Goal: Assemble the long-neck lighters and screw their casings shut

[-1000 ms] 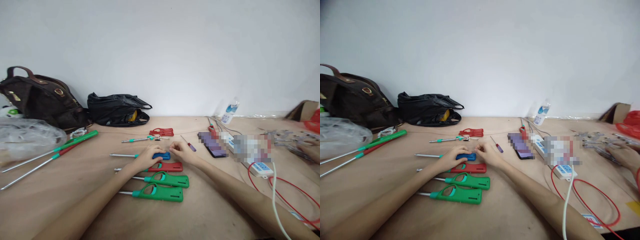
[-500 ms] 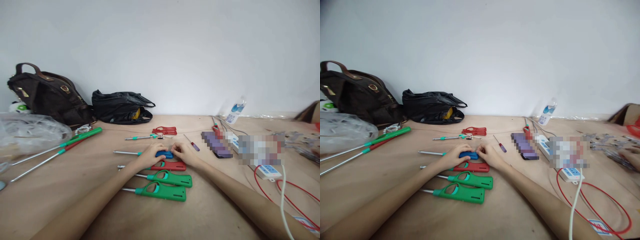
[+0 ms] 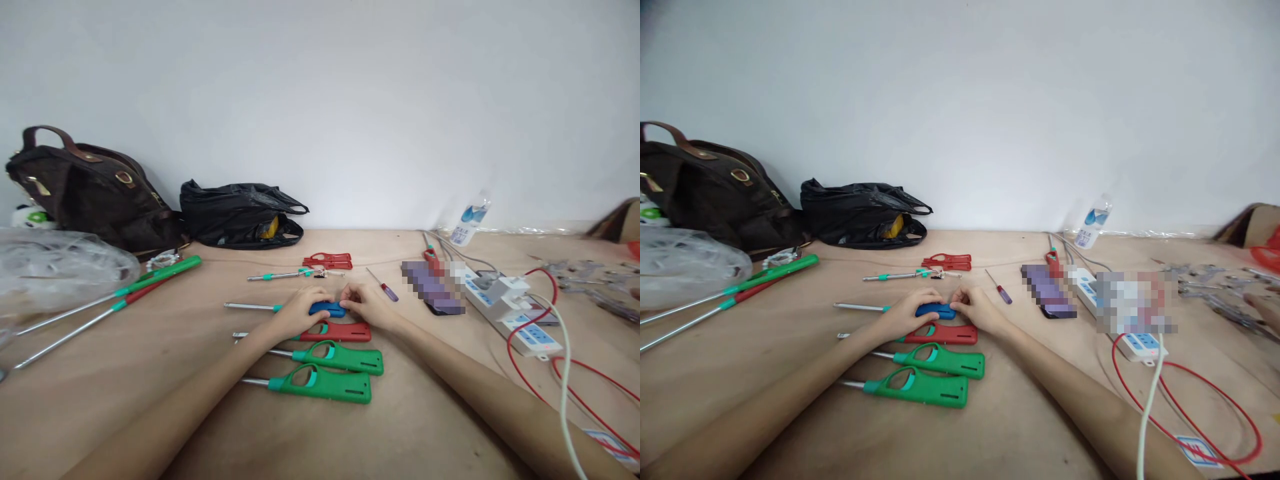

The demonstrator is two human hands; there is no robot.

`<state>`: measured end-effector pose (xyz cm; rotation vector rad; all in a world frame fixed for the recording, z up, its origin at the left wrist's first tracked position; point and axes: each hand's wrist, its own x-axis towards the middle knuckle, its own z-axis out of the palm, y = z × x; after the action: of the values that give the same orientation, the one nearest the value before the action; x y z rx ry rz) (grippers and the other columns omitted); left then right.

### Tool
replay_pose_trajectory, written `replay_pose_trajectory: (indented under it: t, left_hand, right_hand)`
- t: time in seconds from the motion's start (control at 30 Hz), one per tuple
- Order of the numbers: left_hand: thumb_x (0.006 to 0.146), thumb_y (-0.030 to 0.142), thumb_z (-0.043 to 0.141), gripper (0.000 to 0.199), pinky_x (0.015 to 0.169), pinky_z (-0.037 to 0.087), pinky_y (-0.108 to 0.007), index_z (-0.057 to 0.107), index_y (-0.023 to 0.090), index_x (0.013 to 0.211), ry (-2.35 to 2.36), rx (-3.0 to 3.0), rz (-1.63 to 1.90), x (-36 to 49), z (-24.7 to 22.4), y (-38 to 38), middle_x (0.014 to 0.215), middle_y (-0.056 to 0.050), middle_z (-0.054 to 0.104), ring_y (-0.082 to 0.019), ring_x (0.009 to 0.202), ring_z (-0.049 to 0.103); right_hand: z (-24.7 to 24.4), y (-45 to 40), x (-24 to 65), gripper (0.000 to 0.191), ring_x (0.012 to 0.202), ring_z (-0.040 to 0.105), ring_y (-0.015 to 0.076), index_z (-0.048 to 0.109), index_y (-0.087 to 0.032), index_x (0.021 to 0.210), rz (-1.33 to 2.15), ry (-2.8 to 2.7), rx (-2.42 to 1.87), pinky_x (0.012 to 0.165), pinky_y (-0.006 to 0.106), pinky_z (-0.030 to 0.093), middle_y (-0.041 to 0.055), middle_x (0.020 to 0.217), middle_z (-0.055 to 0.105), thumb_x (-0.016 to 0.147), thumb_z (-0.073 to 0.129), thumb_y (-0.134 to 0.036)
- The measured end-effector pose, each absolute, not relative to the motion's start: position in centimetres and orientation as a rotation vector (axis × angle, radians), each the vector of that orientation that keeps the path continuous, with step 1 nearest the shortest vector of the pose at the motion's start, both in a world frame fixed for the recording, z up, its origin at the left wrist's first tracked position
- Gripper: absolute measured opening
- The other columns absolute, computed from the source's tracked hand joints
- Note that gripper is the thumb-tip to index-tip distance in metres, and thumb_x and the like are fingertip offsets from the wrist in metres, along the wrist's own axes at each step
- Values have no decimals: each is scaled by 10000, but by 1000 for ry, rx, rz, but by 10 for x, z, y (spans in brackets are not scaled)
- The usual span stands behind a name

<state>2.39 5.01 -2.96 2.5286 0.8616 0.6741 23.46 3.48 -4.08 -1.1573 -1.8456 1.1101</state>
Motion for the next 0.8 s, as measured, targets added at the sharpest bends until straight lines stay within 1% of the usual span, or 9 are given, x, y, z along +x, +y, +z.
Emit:
replay_pose_trajectory:
  t: [0.13,0.23,0.3,0.33,0.4,0.53,0.6,0.7,0.8]
  left_hand:
    - [804,184,625,256,945,440,-360,635,170,1060,875,2525,668,24,-29,50,1081,-70,628,-212,1031,572]
    - [808,191,620,245,948,440,-370,636,174,1052,899,2518,688,24,-30,50,1085,-73,631,-217,1039,569]
    - [811,193,618,233,938,447,-365,638,173,1042,895,2519,697,25,-29,49,1072,-74,633,-218,1030,573]
    - [811,191,617,227,928,452,-360,639,173,1036,889,2522,700,25,-28,49,1062,-72,635,-217,1021,577]
    - [811,185,617,220,910,460,-350,640,173,1030,882,2524,701,25,-27,48,1048,-68,638,-212,1002,583]
    - [814,176,618,205,900,459,-350,643,168,1017,877,2534,692,25,-26,48,1035,-65,641,-212,990,585]
    - [810,171,624,206,911,453,-357,644,162,1015,886,2535,691,25,-26,48,1043,-69,641,-218,1005,581]
    - [812,171,625,224,931,444,-362,642,162,1035,904,2524,697,25,-27,48,1065,-73,638,-221,1035,572]
    - [819,168,618,235,930,444,-355,641,174,1052,878,2519,691,25,-28,49,1060,-65,639,-213,1026,575]
  right_hand:
    - [-29,37,243,182,555,488,122,514,-176,788,959,-1857,-1213,518,230,373,-24,626,531,837,506,-351]
    - [-12,38,264,239,654,538,160,518,-178,781,415,-1938,-1532,587,258,385,34,710,586,877,453,-387]
    - [-4,37,281,259,792,577,220,548,-163,834,12,-1964,-1854,639,293,394,112,861,626,848,511,-419]
    - [-3,37,290,299,856,582,259,561,-153,828,-77,-2016,-1986,650,309,398,151,912,629,814,558,-452]
    - [-1,38,303,284,891,593,286,576,-150,761,-52,-2162,-2149,659,321,401,165,902,638,805,574,-431]
    - [9,47,314,210,837,613,249,571,-150,735,1,-2133,-2095,650,317,414,156,910,642,846,520,-321]
    - [20,53,311,197,789,608,219,554,-163,766,81,-1979,-1864,635,304,428,114,859,645,818,562,-354]
    - [33,57,297,256,655,592,171,522,-184,826,552,-1794,-1327,543,272,445,51,747,638,774,607,-420]
    - [32,54,277,293,624,612,151,463,-203,880,908,-1576,-945,533,278,485,46,802,654,801,571,-464]
